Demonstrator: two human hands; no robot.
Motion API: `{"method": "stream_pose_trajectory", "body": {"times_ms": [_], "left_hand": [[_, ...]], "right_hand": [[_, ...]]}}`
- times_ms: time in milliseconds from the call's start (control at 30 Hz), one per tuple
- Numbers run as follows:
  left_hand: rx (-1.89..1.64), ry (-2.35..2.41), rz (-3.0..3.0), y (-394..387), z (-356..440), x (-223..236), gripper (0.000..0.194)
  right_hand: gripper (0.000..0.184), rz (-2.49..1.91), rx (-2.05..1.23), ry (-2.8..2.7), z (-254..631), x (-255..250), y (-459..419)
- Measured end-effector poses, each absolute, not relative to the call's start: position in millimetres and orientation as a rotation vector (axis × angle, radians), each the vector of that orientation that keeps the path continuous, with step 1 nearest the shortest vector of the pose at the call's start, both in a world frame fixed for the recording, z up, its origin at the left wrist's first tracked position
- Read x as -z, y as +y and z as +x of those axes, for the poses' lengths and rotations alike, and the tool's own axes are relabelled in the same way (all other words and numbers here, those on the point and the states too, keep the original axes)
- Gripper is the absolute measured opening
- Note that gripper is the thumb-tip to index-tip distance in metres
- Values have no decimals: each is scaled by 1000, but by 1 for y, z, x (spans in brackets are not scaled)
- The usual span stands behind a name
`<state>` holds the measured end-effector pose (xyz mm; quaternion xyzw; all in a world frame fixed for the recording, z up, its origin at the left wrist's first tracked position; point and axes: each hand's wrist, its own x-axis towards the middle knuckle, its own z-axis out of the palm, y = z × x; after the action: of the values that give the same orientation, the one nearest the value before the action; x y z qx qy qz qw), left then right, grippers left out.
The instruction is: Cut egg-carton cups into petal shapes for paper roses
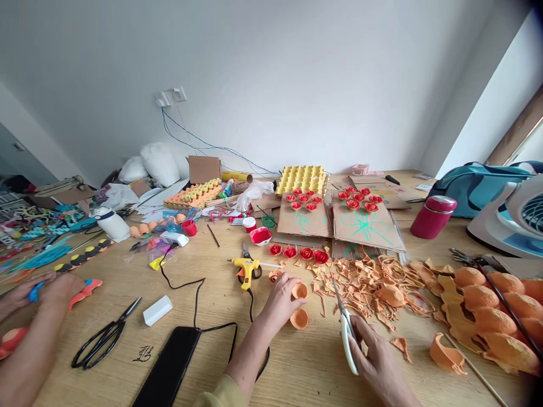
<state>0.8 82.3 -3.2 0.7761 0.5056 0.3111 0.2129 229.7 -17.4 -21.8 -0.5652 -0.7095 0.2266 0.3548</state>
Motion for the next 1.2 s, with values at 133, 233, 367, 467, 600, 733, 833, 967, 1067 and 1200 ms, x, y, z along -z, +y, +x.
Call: {"method": "stream_pose_trajectory", "body": {"times_ms": [133,233,367,467,600,733,833,967,1067,1200], "left_hand": [[-868,1408,2158,80,2,6,37],[-875,1400,2161,80,2,6,39],[-892,1443,2133,77,-6,0,38],[-886,1488,2099,68,-18,-5,36],[-877,1547,2069,45,-32,-7,29],[-875,1613,2048,27,-38,-5,31],[-862,1633,2047,21,-37,-7,28],[-858,1645,2046,20,-36,-15,27],[-875,1652,2039,17,-39,-27,29],[-878,1602,2064,4,-36,-39,31]], "right_hand": [[29,-1461,-593,-1835,229,21,-17],[29,-1451,-605,-1832,228,18,-18],[28,-1439,-602,-1812,227,15,-19],[29,-1425,-623,-1806,227,13,-19],[29,-1417,-642,-1808,225,14,-19],[27,-1423,-656,-1794,223,17,-18],[28,-1420,-653,-1789,224,18,-17],[30,-1422,-645,-1774,226,19,-15],[32,-1427,-643,-1760,227,19,-15],[31,-1424,-654,-1766,226,19,-17]]}}
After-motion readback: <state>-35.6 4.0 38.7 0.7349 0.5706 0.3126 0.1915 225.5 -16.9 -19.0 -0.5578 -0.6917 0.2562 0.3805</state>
